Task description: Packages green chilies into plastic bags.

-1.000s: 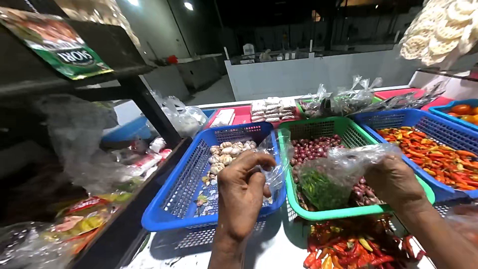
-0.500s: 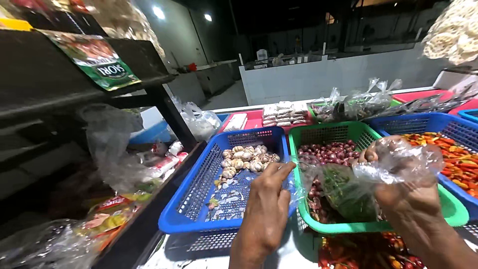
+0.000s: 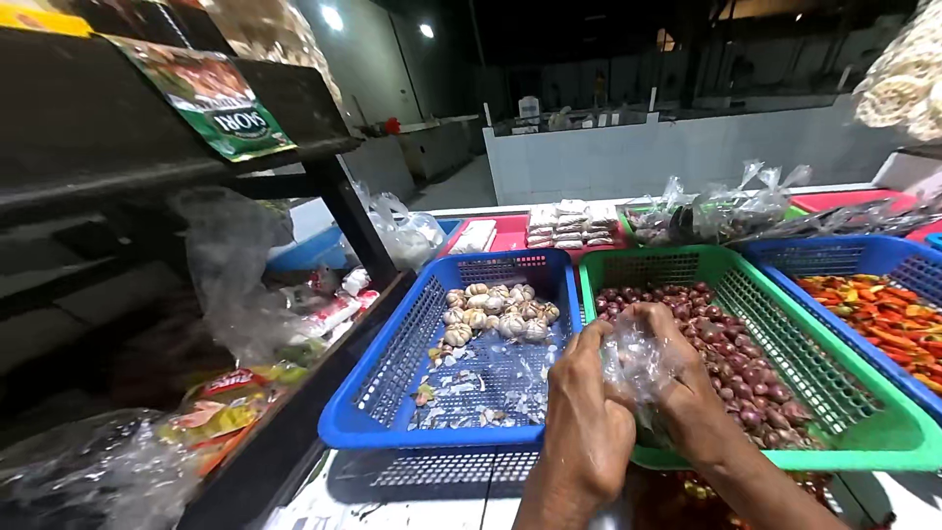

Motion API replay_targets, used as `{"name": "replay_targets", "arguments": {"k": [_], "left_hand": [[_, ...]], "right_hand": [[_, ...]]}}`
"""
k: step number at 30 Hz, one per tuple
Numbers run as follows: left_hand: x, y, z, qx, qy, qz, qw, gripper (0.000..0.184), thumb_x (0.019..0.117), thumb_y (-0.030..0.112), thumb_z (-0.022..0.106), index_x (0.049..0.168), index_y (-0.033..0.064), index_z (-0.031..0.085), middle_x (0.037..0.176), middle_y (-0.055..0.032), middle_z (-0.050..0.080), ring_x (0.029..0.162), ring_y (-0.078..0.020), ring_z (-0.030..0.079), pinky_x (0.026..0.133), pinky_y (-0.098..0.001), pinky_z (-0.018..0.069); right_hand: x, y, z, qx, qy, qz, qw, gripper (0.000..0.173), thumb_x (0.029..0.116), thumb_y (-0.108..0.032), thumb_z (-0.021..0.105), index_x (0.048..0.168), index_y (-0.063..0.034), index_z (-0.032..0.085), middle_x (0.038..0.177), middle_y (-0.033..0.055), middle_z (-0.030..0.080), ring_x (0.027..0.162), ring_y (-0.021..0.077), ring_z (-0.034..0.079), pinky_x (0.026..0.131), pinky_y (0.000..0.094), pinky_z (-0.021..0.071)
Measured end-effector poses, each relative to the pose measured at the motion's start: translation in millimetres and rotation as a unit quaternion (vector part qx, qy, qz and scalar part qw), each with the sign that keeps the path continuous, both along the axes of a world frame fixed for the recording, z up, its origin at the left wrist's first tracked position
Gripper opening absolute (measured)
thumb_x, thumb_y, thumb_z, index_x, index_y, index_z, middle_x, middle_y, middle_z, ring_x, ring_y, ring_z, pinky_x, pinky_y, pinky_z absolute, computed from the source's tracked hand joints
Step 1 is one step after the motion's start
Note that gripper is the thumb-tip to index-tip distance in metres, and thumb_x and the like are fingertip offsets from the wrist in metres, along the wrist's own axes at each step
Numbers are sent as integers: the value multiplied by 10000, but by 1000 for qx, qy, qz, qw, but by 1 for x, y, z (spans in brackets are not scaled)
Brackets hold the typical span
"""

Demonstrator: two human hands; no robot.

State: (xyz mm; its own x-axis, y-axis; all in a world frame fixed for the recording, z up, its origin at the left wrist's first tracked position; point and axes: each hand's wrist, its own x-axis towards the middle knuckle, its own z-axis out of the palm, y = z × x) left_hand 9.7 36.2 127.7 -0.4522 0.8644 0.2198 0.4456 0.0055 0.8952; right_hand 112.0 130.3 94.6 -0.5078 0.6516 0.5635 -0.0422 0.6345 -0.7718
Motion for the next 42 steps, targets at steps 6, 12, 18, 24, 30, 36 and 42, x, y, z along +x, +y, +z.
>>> {"name": "replay_targets", "arguments": {"k": [6, 12, 18, 24, 30, 36, 42], "left_hand": [[-4, 4, -14, 101, 128, 86, 983, 214, 843, 42, 605, 1043, 70, 672, 849, -52, 646, 724, -175, 631, 623, -386, 525], [-4, 8, -20, 107, 137, 108, 979, 82, 834, 52, 605, 902, 89, 632, 709, -20, 566, 616, -155, 569, 532, -351, 465], [7, 8, -18, 115, 104, 42, 987, 366, 881, -1, 561, 1200, 131, 684, 1036, -22, 683, 639, -101, 582, 561, -299, 496], [1, 0, -6, 103, 124, 25, 987, 561, 856, -21, 510, 1369, 171, 632, 1192, -7, 670, 587, -61, 596, 505, -266, 531], [10, 0, -9, 101, 228, -10, 968, 594, 810, 3, 535, 1387, 111, 618, 1257, -58, 671, 775, -134, 656, 629, -351, 554], [16, -2, -23, 180, 77, -98, 976, 508, 847, 164, 696, 1303, -42, 609, 1147, -100, 690, 1025, -49, 652, 916, -234, 539], [20, 3, -26, 112, -16, -90, 989, 533, 825, 114, 672, 1346, 27, 606, 1133, -57, 681, 824, -25, 663, 716, -205, 578]], "right_hand": [[22, -8, -10, 18, -24, 111, 993, 536, 993, -463, 487, 1460, -201, 516, 1302, -36, 591, 1192, 70, 569, 995, 298, 519], [30, -6, -24, 67, -31, 153, 986, 554, 1017, -475, 495, 1495, -196, 500, 1336, -8, 568, 1245, 90, 541, 1061, 321, 488], [32, -6, -24, -40, -32, 129, 990, 391, 943, -330, 550, 1299, -183, 620, 1045, -35, 684, 948, 47, 659, 821, 282, 576], [55, 1, -4, -92, 236, 69, 965, 231, 953, -357, 634, 1111, -216, 729, 895, -63, 682, 733, 19, 630, 642, 205, 554], [68, -1, 28, 1, 311, 146, 939, 348, 926, -412, 703, 1205, -210, 654, 944, -40, 658, 799, 106, 653, 718, 295, 590], [30, -9, 10, 110, 158, 133, 972, 284, 1038, -336, 512, 1200, -160, 666, 1100, -48, 648, 1012, 10, 615, 873, 197, 546], [34, 0, -7, 131, 78, 34, 988, 285, 1021, -304, 498, 1155, -172, 711, 1085, -48, 675, 1006, 37, 638, 855, 239, 567]]}}
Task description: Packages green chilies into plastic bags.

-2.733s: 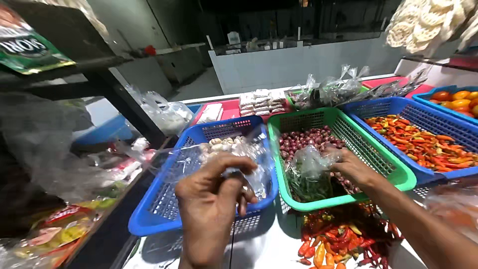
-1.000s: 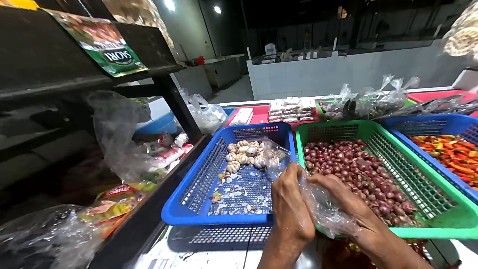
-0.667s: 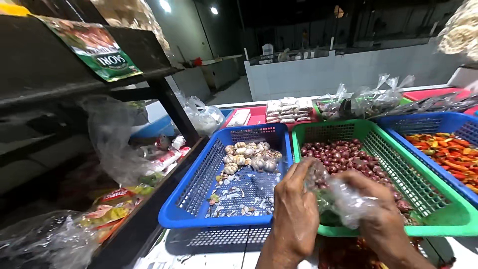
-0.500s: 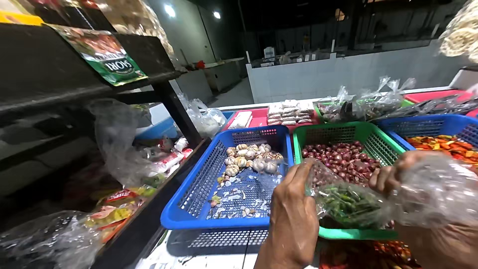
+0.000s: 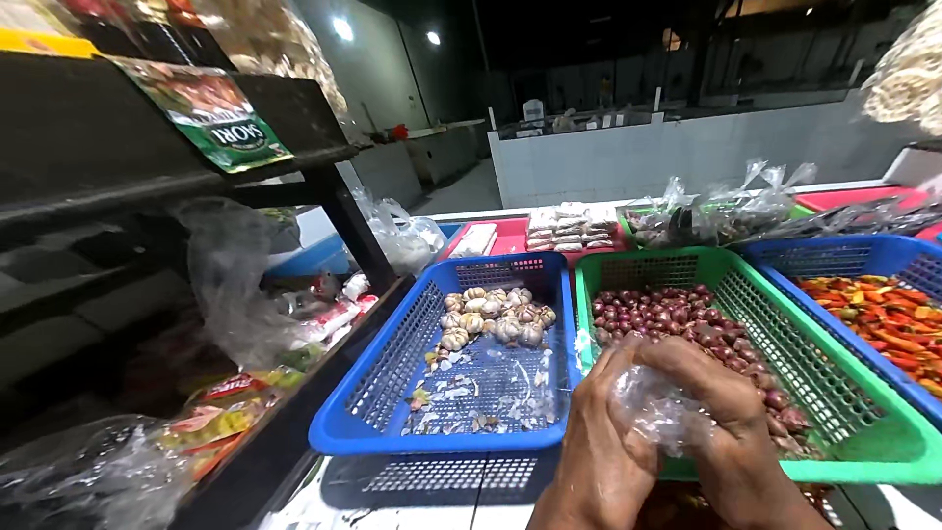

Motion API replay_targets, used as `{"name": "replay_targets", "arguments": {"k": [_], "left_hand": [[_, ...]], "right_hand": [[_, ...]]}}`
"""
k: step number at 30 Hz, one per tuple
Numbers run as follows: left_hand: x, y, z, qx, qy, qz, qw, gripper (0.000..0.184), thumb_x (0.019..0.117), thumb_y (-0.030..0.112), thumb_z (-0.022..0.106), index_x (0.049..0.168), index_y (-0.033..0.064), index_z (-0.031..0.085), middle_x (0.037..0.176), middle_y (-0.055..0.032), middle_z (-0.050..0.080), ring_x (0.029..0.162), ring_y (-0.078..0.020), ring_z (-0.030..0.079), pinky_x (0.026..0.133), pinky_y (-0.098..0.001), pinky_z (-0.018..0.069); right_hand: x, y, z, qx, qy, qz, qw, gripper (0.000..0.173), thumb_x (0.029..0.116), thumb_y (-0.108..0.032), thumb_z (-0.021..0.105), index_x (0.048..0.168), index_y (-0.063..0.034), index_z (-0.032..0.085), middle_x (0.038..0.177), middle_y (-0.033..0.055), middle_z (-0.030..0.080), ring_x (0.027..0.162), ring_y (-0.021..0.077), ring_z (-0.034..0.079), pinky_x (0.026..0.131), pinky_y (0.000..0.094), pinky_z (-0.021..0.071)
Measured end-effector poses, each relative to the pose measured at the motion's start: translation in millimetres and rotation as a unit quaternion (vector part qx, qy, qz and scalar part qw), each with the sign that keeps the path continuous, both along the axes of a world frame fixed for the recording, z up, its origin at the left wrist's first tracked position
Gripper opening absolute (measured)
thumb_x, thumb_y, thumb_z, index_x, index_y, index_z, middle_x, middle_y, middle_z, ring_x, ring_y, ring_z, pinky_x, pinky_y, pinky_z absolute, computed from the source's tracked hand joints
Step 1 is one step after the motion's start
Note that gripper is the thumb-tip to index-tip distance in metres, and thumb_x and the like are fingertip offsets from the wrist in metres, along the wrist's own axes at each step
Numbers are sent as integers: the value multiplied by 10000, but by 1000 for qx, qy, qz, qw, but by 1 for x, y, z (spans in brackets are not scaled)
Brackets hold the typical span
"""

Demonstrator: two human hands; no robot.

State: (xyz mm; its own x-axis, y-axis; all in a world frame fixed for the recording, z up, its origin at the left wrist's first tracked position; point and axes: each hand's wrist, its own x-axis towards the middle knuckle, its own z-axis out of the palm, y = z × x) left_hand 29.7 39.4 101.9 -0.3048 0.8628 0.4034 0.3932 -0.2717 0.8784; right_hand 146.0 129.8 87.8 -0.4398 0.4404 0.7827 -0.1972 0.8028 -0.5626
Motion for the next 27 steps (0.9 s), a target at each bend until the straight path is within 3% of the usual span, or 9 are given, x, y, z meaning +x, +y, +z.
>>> {"name": "replay_targets", "arguments": {"k": [1, 2, 8, 11, 14, 19, 23, 27], "left_hand": [[1, 0, -2, 15, 7, 8, 1000, 561, 820, 119, 677, 1364, 7, 597, 1197, -67, 682, 969, -19, 660, 853, -202, 555], [2, 0, -4, 27, 12, 18, 999, 571, 815, 118, 675, 1367, -3, 595, 1227, -77, 674, 1046, -26, 646, 922, -209, 533], [7, 3, -1, 39, 60, 72, 995, 435, 850, 64, 644, 1285, 46, 663, 1328, -55, 616, 1145, -44, 614, 950, -210, 528], [2, 1, 3, 43, 150, 101, 983, 423, 834, 41, 621, 1249, 66, 701, 1306, -49, 645, 1104, -56, 642, 895, -223, 550], [-6, -1, 6, 17, 217, 60, 974, 448, 812, 38, 577, 1244, 25, 692, 1215, -70, 668, 991, -76, 664, 821, -245, 567], [-11, -3, 6, 2, 271, 25, 962, 397, 845, 68, 536, 1203, 13, 702, 1249, -94, 653, 1017, -90, 664, 841, -234, 560], [-19, -10, 15, -47, 300, -45, 952, 437, 872, 118, 528, 1268, -17, 655, 1302, -129, 613, 992, -122, 659, 831, -256, 556], [-28, -13, 22, -74, 244, -108, 961, 490, 875, 232, 555, 1302, 7, 643, 1298, -112, 593, 878, -58, 633, 738, -221, 550]], "right_hand": [[-2, -3, 0, 27, -5, -26, 999, 271, 1010, -271, 501, 1132, -144, 707, 1099, -29, 652, 1027, 44, 621, 866, 233, 557], [-4, -5, -1, 43, -8, -43, 998, 265, 1005, -252, 498, 1125, -125, 696, 1122, -11, 624, 1057, 49, 601, 891, 222, 544], [-11, -6, -8, 61, -29, -100, 993, 317, 1016, -299, 466, 1114, -84, 677, 1033, 25, 571, 958, 68, 577, 801, 213, 522], [-13, -4, -9, 100, -85, -145, 981, 274, 990, -337, 522, 941, -106, 660, 1013, 39, 600, 919, 116, 620, 692, 272, 556], [-14, -4, -13, 145, -150, -183, 961, 243, 941, -292, 564, 907, -99, 708, 1011, 60, 650, 901, 186, 666, 624, 336, 576], [-14, -9, -11, 191, -228, -237, 925, 135, 803, -136, 628, 890, -87, 719, 967, 72, 619, 822, 231, 667, 498, 344, 532], [-14, -12, -12, 199, -245, -243, 917, 152, 756, -137, 688, 890, -74, 723, 965, 92, 621, 797, 244, 669, 464, 347, 518], [-11, -9, -13, 187, -205, -217, 936, 149, 730, -152, 686, 856, -74, 709, 947, 72, 625, 812, 217, 670, 520, 343, 550]]}}
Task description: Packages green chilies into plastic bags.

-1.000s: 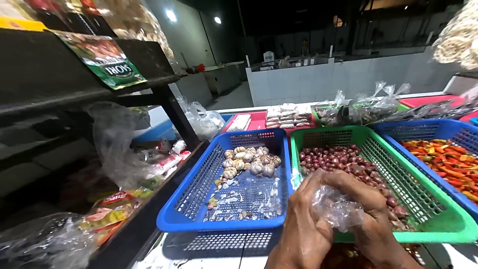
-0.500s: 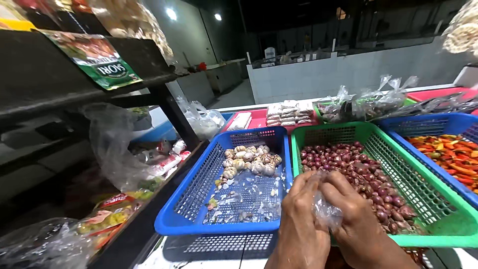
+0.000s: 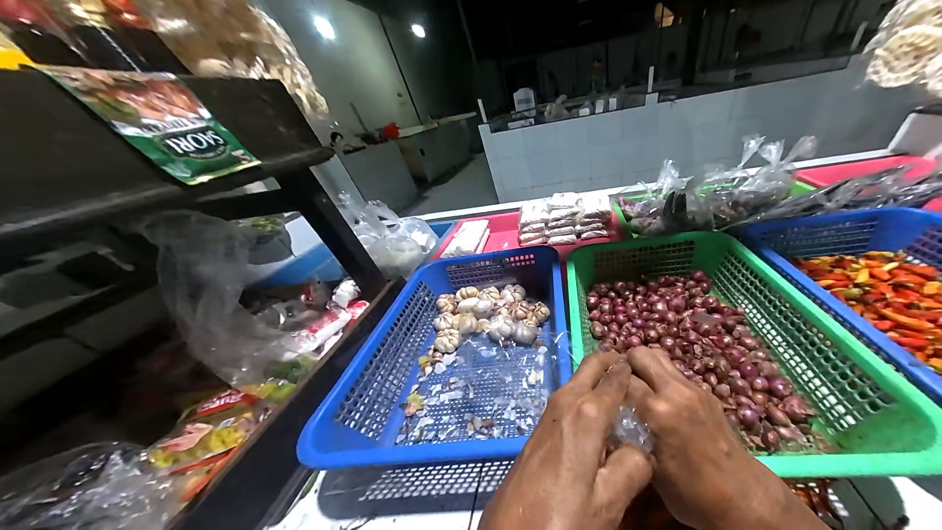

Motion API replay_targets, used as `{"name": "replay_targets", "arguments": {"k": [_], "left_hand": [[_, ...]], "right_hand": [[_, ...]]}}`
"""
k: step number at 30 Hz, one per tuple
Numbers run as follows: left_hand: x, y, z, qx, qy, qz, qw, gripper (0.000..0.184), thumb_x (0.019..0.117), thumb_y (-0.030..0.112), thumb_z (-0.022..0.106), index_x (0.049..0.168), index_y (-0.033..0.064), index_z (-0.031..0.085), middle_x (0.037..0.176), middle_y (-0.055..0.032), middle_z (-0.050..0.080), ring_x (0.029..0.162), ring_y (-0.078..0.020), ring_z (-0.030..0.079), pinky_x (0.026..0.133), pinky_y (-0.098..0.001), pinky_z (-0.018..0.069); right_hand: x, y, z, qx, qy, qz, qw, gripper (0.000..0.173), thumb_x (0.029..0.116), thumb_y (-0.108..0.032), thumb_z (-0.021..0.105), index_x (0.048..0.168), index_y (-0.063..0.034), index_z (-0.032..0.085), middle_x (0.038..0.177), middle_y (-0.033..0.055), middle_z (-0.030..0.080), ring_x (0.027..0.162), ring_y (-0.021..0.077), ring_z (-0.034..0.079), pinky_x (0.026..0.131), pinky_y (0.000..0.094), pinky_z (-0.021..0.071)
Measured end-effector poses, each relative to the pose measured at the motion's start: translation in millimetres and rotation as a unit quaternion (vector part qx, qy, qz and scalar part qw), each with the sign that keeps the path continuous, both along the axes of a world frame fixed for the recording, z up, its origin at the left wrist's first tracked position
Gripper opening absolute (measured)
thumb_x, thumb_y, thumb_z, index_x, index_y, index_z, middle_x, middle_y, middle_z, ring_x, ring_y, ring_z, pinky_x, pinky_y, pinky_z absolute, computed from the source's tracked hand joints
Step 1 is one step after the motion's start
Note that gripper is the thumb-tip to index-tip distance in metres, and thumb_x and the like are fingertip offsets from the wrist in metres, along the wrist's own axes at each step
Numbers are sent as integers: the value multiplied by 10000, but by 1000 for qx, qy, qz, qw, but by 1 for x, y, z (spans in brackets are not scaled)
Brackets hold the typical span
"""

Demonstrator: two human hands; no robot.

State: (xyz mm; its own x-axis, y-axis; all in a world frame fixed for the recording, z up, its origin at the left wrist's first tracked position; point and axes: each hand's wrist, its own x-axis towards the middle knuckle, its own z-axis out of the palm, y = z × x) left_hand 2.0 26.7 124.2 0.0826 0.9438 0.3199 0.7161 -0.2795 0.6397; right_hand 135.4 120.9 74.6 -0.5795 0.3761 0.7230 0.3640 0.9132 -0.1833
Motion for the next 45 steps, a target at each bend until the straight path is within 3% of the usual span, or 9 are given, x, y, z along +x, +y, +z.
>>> {"name": "replay_targets", "arguments": {"k": [4, 7, 13, 20, 27, 31, 34, 40, 45], "left_hand": [[4, 1, -2, 30, -42, 53, 997, 399, 939, 232, 536, 1253, 37, 686, 1178, -57, 650, 713, -30, 618, 610, -213, 546], [16, 5, -8, 93, 7, 145, 985, 428, 826, 71, 561, 1218, 99, 733, 1156, -7, 666, 766, -42, 616, 631, -232, 531], [20, 15, -20, 170, 91, 254, 948, 446, 807, 33, 621, 1230, 112, 737, 1026, -40, 666, 771, -141, 652, 594, -326, 548], [5, 13, -16, 146, 61, 155, 975, 532, 861, 23, 589, 1382, 121, 629, 1331, -30, 628, 962, -100, 679, 741, -300, 593], [16, 7, -12, 139, 70, 83, 984, 514, 846, 110, 559, 1350, 77, 657, 1301, -43, 651, 743, -74, 620, 594, -274, 535], [21, 13, -18, 150, 126, 125, 973, 580, 917, 337, 550, 1472, 169, 562, 1443, 7, 589, 714, -118, 651, 495, -365, 503], [19, 15, -20, 134, 81, 77, 985, 565, 1034, 422, 454, 1532, 155, 478, 1518, -12, 507, 907, -92, 655, 650, -316, 561], [24, 26, -35, 125, 95, 117, 981, 555, 964, 235, 592, 1493, 85, 518, 1440, -89, 547, 715, -152, 627, 576, -364, 551], [32, 28, -38, 211, 103, 147, 961, 506, 924, 191, 589, 1415, 68, 598, 1269, -92, 621, 565, -103, 542, 460, -307, 488]], "right_hand": [[0, 1, 1, 4, 2, 5, 1000, 152, 752, -171, 667, 861, -69, 694, 940, 68, 614, 806, 215, 663, 526, 335, 549], [0, 3, -1, -8, 26, 19, 999, 153, 765, -125, 642, 892, -65, 701, 950, 66, 612, 849, 208, 653, 588, 324, 560], [19, 12, 0, -203, 179, 232, 934, 521, 835, -152, 632, 1355, -136, 606, 1197, 7, 630, 1084, 111, 626, 873, 308, 594], [10, 10, -9, 13, 132, 240, 962, 248, 989, -60, 524, 1141, -59, 720, 1106, 100, 715, 1108, 202, 658, 982, 350, 548], [11, 9, -7, -53, 88, 155, 983, 193, 928, -124, 549, 974, -92, 734, 1049, 46, 684, 1057, 148, 633, 881, 303, 553], [19, 11, -3, -243, 206, 208, 925, 342, 834, -134, 611, 1140, -186, 755, 1236, -19, 661, 1155, 69, 614, 928, 271, 568], [20, 9, 0, -321, 301, 234, 867, 410, 772, -126, 668, 1162, -215, 760, 1154, -22, 635, 1045, 74, 618, 808, 230, 578], [22, 14, 15, -483, 406, 188, 752, 464, 642, 19, 562, 1077, -129, 625, 1027, 61, 682, 880, 125, 693, 635, 249, 578], [18, 10, 7, -365, 306, 176, 861, 176, 731, -52, 595, 851, -139, 691, 916, -9, 589, 806, 71, 589, 616, 193, 510]]}}
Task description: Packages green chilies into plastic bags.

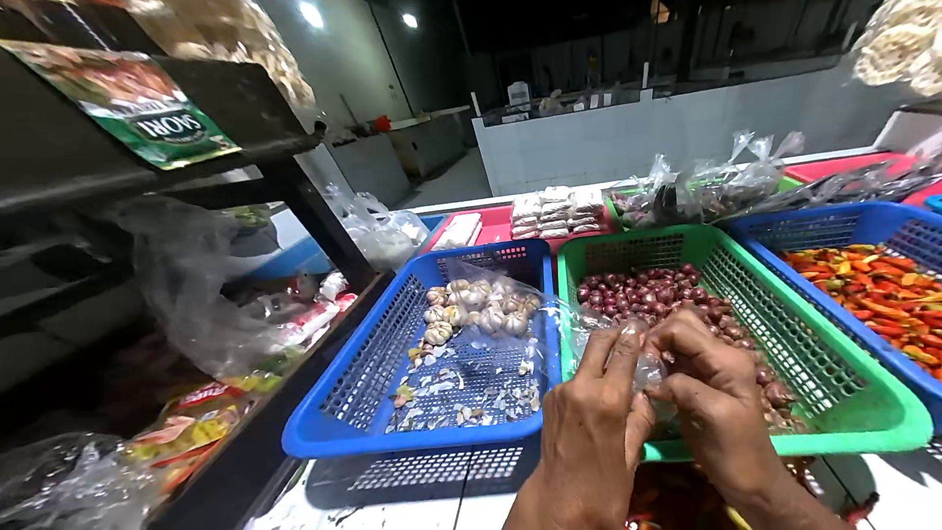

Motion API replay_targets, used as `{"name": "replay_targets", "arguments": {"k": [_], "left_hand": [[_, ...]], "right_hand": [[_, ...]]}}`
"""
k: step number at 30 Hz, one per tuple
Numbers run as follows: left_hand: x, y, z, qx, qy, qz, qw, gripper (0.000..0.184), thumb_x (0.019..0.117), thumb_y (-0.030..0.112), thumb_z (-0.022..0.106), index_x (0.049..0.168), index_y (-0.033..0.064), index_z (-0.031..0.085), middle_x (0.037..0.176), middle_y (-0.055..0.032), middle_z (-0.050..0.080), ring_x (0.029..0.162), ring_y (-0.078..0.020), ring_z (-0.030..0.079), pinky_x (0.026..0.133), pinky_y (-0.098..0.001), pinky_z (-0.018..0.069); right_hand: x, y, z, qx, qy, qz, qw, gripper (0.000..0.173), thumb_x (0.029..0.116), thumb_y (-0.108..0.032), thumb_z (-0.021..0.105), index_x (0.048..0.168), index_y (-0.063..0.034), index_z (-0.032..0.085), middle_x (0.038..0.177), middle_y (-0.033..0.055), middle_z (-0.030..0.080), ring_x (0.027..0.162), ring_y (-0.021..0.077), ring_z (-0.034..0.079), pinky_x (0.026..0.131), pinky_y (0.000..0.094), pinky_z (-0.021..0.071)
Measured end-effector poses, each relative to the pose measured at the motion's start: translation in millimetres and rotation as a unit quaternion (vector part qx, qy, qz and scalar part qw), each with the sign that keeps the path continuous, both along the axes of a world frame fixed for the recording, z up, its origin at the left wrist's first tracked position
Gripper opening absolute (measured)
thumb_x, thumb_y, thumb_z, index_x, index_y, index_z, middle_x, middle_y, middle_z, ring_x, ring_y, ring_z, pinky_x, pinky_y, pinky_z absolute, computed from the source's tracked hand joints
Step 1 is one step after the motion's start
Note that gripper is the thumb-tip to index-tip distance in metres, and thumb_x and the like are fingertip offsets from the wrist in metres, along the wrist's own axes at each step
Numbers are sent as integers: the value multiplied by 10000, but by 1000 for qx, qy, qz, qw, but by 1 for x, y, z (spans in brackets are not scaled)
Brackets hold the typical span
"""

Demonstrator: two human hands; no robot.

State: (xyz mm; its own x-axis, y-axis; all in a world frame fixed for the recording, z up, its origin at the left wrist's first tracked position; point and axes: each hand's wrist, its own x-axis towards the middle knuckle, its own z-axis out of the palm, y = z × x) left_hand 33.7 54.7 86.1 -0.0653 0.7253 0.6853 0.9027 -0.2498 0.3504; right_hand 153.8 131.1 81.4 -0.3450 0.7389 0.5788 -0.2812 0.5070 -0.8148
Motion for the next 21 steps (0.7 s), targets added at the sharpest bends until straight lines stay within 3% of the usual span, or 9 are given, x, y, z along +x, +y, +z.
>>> {"name": "replay_targets", "arguments": {"k": [2, 6, 9, 11, 13, 15, 17, 19, 21], "left_hand": [[3, -1, 1, 10, 16, 3, 1000, 475, 936, 176, 584, 1397, 64, 606, 1192, -93, 631, 566, -111, 550, 449, -301, 479], [2, -1, 0, 6, 9, 42, 999, 413, 908, 164, 601, 1310, 103, 671, 1014, -53, 614, 575, -113, 549, 449, -295, 476], [-5, -4, 6, 40, -29, 64, 997, 278, 879, 147, 604, 1112, 99, 749, 862, -14, 604, 572, -67, 530, 462, -227, 450], [-10, -9, 14, 60, -77, 55, 994, 231, 846, 107, 612, 1026, 89, 756, 838, 6, 609, 578, -21, 524, 483, -174, 449], [-17, -13, 20, 79, -127, 36, 988, 205, 858, 97, 605, 1011, 103, 742, 850, 29, 607, 550, 4, 522, 460, -158, 468], [-21, -16, 24, 101, -161, 16, 982, 193, 903, 132, 603, 1042, 118, 736, 888, 35, 613, 552, 1, 544, 455, -170, 502], [-23, -20, 27, 121, -178, -7, 977, 178, 953, 191, 611, 1073, 128, 727, 937, 32, 622, 578, -14, 572, 466, -185, 532], [-22, -22, 30, 137, -187, -28, 972, 164, 981, 239, 616, 1069, 143, 717, 943, 38, 616, 584, -21, 574, 466, -187, 536], [-20, -23, 32, 146, -194, -49, 969, 152, 986, 236, 617, 1066, 149, 712, 955, 39, 617, 587, -23, 577, 470, -185, 541]], "right_hand": [[-1, -3, -1, 70, -30, -28, 997, 201, 771, -76, 575, 866, -172, 724, 910, -41, 567, 814, 38, 568, 624, 161, 490], [-1, -6, -1, 100, -83, -48, 990, 218, 830, -108, 568, 897, -176, 765, 998, -50, 586, 878, 29, 581, 676, 171, 515], [2, -2, 1, 107, -72, -47, 991, 293, 846, -111, 591, 1066, -170, 776, 1154, -26, 613, 1062, 80, 600, 804, 232, 557], [8, 8, 7, 83, -69, -36, 994, 469, 773, -74, 590, 1221, -142, 708, 1184, 1, 610, 1027, 101, 626, 755, 260, 582], [16, 19, 13, 35, -142, -11, 989, 647, 681, -76, 581, 1318, -162, 648, 1190, 21, 619, 944, 123, 660, 646, 295, 586], [18, 22, 16, 16, -267, 24, 963, 723, 650, -39, 613, 1355, -198, 642, 1186, 46, 599, 893, 164, 644, 613, 367, 568], [14, 14, 23, 25, -396, 56, 916, 723, 725, 15, 654, 1396, -248, 601, 1285, 65, 540, 1037, 214, 618, 752, 454, 576], [11, 9, 24, 40, -450, 80, 889, 617, 781, -7, 644, 1344, -257, 617, 1346, 53, 518, 1167, 225, 565, 875, 487, 533], [14, 13, 19, 73, -424, 86, 899, 457, 783, -52, 641, 1198, -233, 702, 1191, -2, 602, 1040, 121, 617, 810, 366, 558]]}}
